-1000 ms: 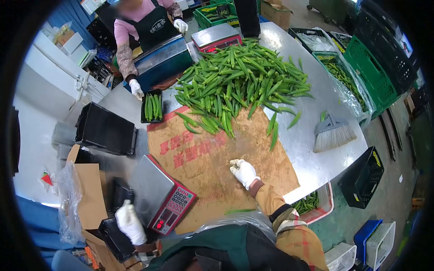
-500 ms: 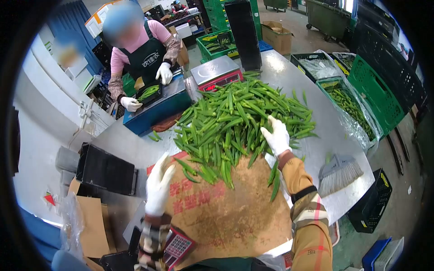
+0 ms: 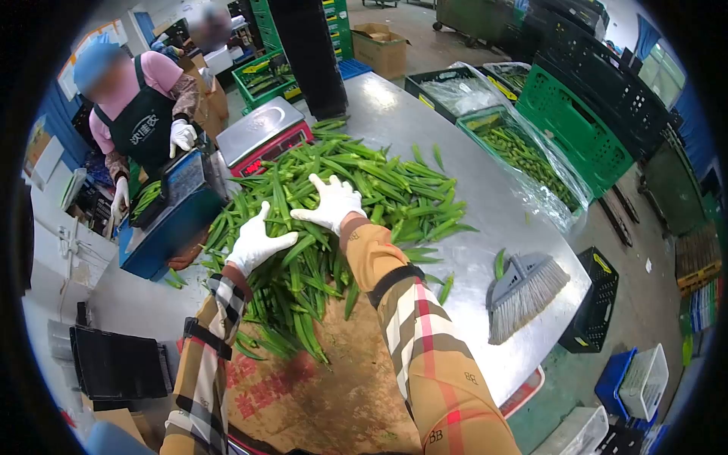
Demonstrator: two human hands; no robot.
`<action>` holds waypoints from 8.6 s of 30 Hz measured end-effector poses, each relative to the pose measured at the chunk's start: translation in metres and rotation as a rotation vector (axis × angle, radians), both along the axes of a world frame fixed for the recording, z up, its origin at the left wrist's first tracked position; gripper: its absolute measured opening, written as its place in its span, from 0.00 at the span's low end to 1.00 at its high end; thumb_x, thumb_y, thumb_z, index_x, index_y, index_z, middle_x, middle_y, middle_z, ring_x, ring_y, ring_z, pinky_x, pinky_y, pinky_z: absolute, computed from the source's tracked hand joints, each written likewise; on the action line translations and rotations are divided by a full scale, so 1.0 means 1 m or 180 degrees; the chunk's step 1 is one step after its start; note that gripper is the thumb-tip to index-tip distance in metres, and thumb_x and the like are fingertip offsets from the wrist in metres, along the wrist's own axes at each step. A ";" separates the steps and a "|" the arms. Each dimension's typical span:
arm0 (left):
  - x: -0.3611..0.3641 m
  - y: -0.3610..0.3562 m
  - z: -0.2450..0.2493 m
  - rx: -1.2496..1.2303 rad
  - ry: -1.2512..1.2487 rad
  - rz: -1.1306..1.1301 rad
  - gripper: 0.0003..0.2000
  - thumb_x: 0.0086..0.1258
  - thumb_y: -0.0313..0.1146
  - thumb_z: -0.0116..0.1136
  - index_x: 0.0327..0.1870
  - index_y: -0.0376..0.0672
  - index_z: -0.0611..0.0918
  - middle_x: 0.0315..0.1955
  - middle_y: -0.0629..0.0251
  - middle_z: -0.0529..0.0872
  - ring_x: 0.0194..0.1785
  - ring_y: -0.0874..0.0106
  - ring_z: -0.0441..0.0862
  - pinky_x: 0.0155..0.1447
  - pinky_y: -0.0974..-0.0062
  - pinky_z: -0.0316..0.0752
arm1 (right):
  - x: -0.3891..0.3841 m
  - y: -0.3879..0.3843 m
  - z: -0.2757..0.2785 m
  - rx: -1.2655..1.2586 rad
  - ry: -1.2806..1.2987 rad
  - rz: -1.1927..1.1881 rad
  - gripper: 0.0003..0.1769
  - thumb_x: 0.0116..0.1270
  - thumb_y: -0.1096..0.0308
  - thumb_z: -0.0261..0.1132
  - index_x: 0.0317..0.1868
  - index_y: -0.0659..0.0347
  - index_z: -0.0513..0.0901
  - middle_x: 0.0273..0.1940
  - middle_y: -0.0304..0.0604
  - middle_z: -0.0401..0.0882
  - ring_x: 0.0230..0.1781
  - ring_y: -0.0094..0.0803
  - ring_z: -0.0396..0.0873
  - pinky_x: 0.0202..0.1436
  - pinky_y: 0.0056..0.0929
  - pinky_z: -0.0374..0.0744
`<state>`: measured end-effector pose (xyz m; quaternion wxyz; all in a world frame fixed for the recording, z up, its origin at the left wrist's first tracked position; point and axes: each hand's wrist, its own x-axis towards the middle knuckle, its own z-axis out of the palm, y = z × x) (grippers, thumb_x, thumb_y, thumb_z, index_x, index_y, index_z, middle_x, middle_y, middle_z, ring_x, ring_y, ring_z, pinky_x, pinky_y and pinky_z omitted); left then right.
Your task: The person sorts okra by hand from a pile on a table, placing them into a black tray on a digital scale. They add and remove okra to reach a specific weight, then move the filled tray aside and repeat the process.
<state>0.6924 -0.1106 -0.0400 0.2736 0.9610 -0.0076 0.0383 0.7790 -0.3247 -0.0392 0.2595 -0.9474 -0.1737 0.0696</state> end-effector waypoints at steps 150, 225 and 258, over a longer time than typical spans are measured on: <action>-0.395 -0.179 -0.058 0.0147 0.1179 0.0751 0.38 0.60 0.44 0.72 0.71 0.39 0.72 0.59 0.46 0.80 0.65 0.53 0.76 0.66 0.58 0.73 | -0.532 -0.213 -0.112 0.0587 0.0389 -0.0956 0.25 0.57 0.70 0.75 0.54 0.68 0.77 0.43 0.54 0.83 0.43 0.49 0.83 0.49 0.41 0.80; -0.466 -0.326 -0.025 -0.2285 0.0012 -0.1136 0.19 0.66 0.30 0.61 0.58 0.35 0.79 0.45 0.48 0.85 0.49 0.52 0.85 0.56 0.60 0.78 | -0.539 -0.338 0.061 0.3799 0.1081 -0.2459 0.37 0.59 0.75 0.71 0.70 0.63 0.71 0.55 0.42 0.77 0.44 0.28 0.80 0.46 0.25 0.82; -0.507 -0.118 -0.058 -0.4113 0.1680 0.1155 0.17 0.65 0.24 0.68 0.51 0.36 0.74 0.42 0.59 0.83 0.45 0.69 0.84 0.50 0.70 0.79 | -0.558 -0.178 -0.049 0.2387 0.2911 -0.0349 0.33 0.53 0.78 0.76 0.61 0.67 0.76 0.48 0.42 0.86 0.48 0.28 0.83 0.56 0.28 0.81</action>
